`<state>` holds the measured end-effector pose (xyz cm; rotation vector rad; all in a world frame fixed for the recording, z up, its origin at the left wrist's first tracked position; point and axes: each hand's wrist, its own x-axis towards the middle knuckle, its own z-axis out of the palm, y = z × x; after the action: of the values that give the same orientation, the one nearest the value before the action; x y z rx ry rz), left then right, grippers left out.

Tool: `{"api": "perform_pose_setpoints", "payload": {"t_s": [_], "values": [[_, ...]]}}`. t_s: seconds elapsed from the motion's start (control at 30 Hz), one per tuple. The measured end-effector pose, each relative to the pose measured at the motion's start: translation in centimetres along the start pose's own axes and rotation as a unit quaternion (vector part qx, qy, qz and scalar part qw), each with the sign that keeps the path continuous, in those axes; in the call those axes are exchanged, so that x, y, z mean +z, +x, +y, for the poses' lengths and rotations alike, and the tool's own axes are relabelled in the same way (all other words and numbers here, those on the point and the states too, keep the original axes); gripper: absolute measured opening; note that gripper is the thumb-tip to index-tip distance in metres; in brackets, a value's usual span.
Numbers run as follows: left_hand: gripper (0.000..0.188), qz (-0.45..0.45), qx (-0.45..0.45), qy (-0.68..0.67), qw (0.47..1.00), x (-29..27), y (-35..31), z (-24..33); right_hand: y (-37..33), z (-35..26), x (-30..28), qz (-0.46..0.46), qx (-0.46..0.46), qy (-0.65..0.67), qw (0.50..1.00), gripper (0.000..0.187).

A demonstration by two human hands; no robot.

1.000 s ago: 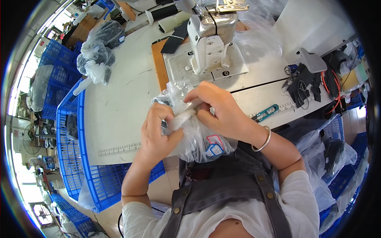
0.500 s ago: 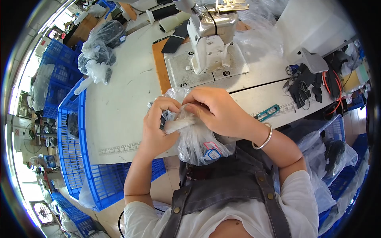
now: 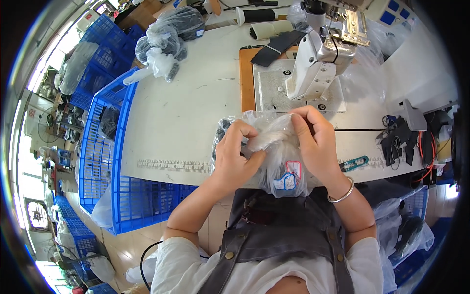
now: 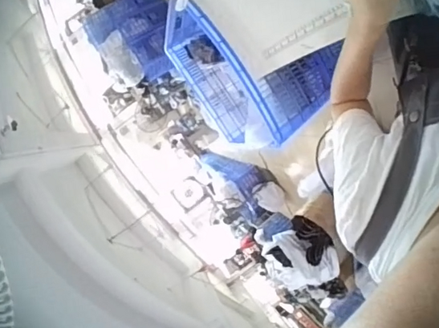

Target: Unpacking and inspecting shoe components from plastic bags in a manufacturing facility.

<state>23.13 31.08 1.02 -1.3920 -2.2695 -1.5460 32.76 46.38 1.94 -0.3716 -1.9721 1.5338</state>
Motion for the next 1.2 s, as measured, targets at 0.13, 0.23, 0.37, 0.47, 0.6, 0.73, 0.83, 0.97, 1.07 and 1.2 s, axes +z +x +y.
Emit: {"api": "perform_pose_setpoints", "payload": {"t_s": [0.13, 0.23, 0.37, 0.47, 0.6, 0.73, 0.83, 0.97, 1.07, 1.2], "values": [[0.031, 0.101, 0.073, 0.107, 0.986, 0.4, 0.9, 0.3, -0.7, 0.0, 0.4, 0.044, 0.027, 0.078, 0.996, 0.016], [0.034, 0.077, 0.09, 0.133, 0.984, -0.2, 1.4, 0.5, -0.7, 0.1, 0.6, 0.061, 0.089, 0.197, 0.974, 0.016], [0.041, -0.045, 0.077, -0.008, 0.996, -0.7, 1.2, 0.6, 0.1, 0.6, 0.2, 0.089, 0.106, 0.25, 0.958, 0.017], [0.046, -0.052, 0.068, -0.048, 0.995, -0.3, 0.7, 0.2, 0.7, 0.7, -0.5, 0.025, 0.131, 0.224, 0.965, 0.016], [0.044, -0.043, 0.134, 0.057, 0.988, 0.0, 0.2, -0.8, 1.4, 0.0, -1.9, 0.006, -0.046, 0.048, 0.998, 0.018], [0.036, 0.002, 0.118, 0.085, 0.989, 0.3, 0.1, -1.5, 1.2, -1.1, -3.7, -0.054, -0.183, -0.168, 0.967, 0.015], [0.032, 0.042, 0.121, 0.145, 0.981, 0.3, 0.4, -1.6, 1.1, -1.1, -3.4, -0.106, -0.119, -0.103, 0.982, 0.024], [0.032, 0.042, 0.14, 0.171, 0.974, 0.1, 0.7, -1.4, 1.5, 0.0, -2.9, -0.087, -0.092, -0.057, 0.99, 0.034], [0.034, 0.019, 0.126, 0.105, 0.986, -0.6, 0.8, -1.1, 1.7, 0.9, -3.1, 0.015, 0.118, 0.21, 0.97, 0.038], [0.038, -0.085, 0.097, 0.008, 0.992, -2.1, 0.6, -0.5, 1.6, 1.4, -3.9, 0.031, 0.189, 0.377, 0.906, 0.027]]}}
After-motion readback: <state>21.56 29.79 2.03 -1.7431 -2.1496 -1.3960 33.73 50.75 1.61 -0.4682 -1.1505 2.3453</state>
